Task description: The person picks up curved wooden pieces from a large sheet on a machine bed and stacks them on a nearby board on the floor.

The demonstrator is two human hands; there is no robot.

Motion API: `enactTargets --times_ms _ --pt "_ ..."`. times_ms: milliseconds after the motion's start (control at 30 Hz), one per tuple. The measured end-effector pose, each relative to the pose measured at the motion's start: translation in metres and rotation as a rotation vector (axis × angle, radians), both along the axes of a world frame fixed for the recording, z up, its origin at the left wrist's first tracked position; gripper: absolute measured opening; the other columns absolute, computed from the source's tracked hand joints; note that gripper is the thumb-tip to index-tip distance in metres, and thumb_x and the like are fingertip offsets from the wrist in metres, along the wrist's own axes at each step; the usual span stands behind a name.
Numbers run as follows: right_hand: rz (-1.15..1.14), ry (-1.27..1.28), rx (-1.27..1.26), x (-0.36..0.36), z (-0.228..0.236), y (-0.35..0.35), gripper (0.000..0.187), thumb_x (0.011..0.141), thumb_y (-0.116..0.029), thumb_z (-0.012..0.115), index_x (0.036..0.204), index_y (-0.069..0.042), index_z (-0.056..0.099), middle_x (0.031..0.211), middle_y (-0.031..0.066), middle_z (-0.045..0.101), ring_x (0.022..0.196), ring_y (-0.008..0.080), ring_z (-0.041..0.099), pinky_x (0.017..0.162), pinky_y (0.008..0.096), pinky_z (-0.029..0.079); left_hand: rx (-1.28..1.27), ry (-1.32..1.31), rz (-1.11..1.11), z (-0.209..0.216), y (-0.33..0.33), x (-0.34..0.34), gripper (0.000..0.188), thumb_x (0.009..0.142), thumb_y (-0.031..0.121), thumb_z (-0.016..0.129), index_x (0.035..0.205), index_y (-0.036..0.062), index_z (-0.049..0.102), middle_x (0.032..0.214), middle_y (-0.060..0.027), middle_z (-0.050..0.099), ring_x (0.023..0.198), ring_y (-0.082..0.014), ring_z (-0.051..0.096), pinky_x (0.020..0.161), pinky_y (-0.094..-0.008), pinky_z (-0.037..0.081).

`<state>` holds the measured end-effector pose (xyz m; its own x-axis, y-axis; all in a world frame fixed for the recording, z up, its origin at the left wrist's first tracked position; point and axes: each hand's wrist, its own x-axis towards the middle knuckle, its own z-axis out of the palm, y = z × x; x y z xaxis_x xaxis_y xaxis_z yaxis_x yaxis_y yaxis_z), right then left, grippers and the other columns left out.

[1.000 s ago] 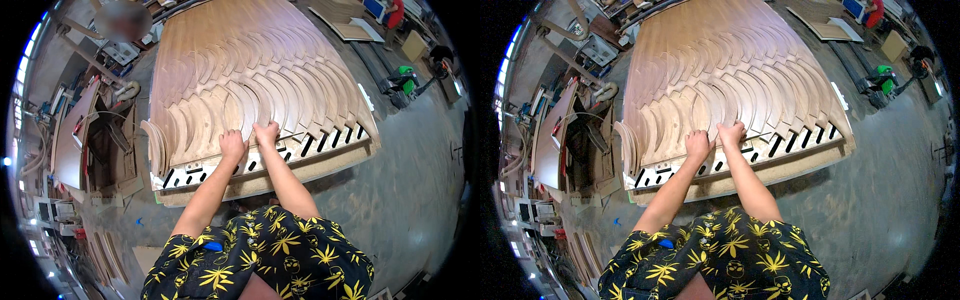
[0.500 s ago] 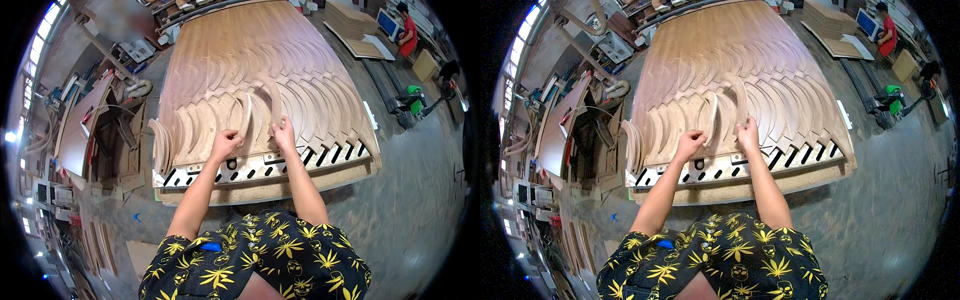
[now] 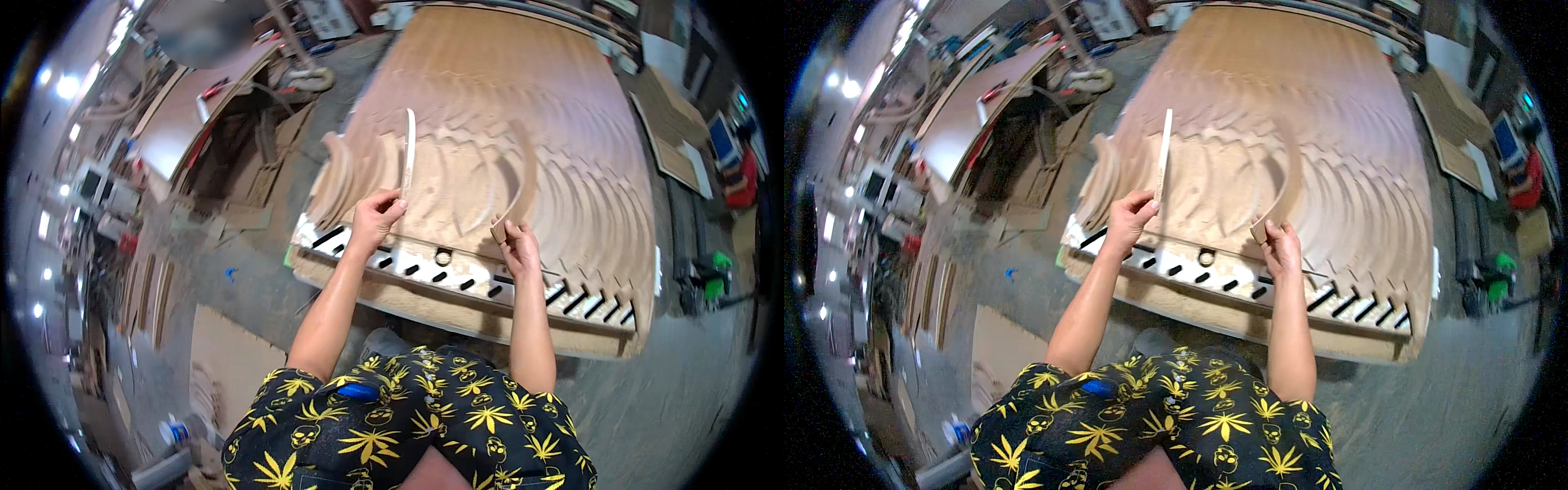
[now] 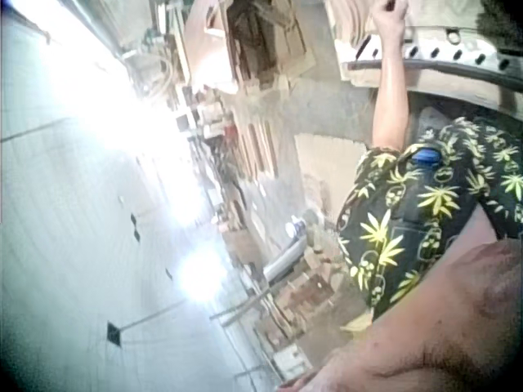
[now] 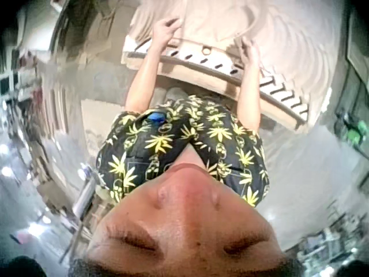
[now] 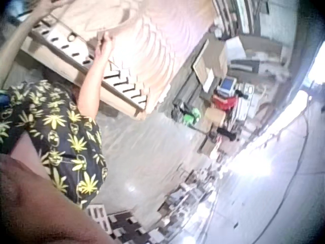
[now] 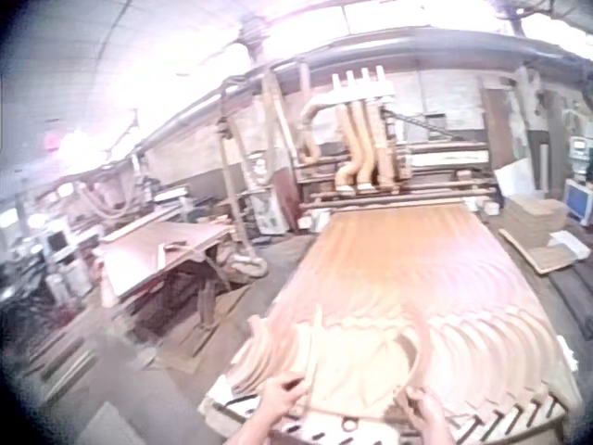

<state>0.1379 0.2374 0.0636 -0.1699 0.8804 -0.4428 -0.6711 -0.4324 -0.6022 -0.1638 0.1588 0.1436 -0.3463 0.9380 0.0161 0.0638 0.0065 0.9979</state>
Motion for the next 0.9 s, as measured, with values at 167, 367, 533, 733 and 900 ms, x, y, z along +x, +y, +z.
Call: enactTargets --times_ms 167,367,533,733,900 --pt "0.24 -0.319 0.101 -0.076 0.005 -0.018 0.046 0.091 0.003 0.061 0.133 -0.001 0.042 0.11 0.0182 0.07 0.093 0.0248 0.071 0.074 0.0317 0.06 -0.015 0.689 0.17 0.027 -0.037 -0.089 0.043 0.074 0.022 0.082 0.11 0.0005 0.073 0.09 -0.0047 0.065 0.072 -0.0116 0.06 0.068 -0.0253 0.049" --pt "0.431 -0.26 0.221 -0.189 0.024 -0.037 0.052 0.092 0.003 0.063 0.138 0.0 0.04 0.106 0.0189 0.071 0.092 0.0238 0.07 0.081 0.0329 0.057 -0.123 1.051 0.215 0.017 -0.053 -0.175 0.047 0.071 0.041 0.079 0.107 0.0101 0.075 0.098 -0.0047 0.068 0.08 -0.0237 0.069 0.072 -0.0362 0.055" --pt "0.418 -0.264 0.227 -0.291 0.033 -0.048 0.05 0.088 0.0 0.068 0.133 0.0 0.045 0.106 0.0095 0.069 0.087 0.0178 0.067 0.072 0.0281 0.055 -0.107 1.043 0.069 -0.025 -0.045 -0.216 0.046 0.072 0.04 0.078 0.106 0.0084 0.074 0.102 -0.009 0.068 0.088 -0.0294 0.068 0.078 -0.039 0.054" --pt "0.398 -0.414 0.271 -0.358 0.035 -0.053 0.041 0.089 0.0 0.068 0.126 -0.002 0.05 0.096 0.0053 0.066 0.08 0.0126 0.063 0.066 0.0263 0.051 -0.107 0.939 -0.06 -0.039 -0.038 -0.233 0.046 0.07 0.036 0.08 0.107 0.0086 0.074 0.101 -0.0095 0.067 0.089 -0.0313 0.067 0.08 -0.0424 0.054" --pt "0.307 -0.49 0.2 -0.387 0.024 -0.059 0.046 0.088 0.003 0.068 0.129 0.005 0.047 0.105 0.0109 0.066 0.09 0.0168 0.065 0.075 0.0304 0.055 -0.17 0.878 -0.197 -0.044 -0.039 -0.251 0.048 0.069 0.029 0.082 0.111 0.0082 0.072 0.105 -0.0122 0.066 0.099 -0.0347 0.064 0.086 -0.0453 0.052"
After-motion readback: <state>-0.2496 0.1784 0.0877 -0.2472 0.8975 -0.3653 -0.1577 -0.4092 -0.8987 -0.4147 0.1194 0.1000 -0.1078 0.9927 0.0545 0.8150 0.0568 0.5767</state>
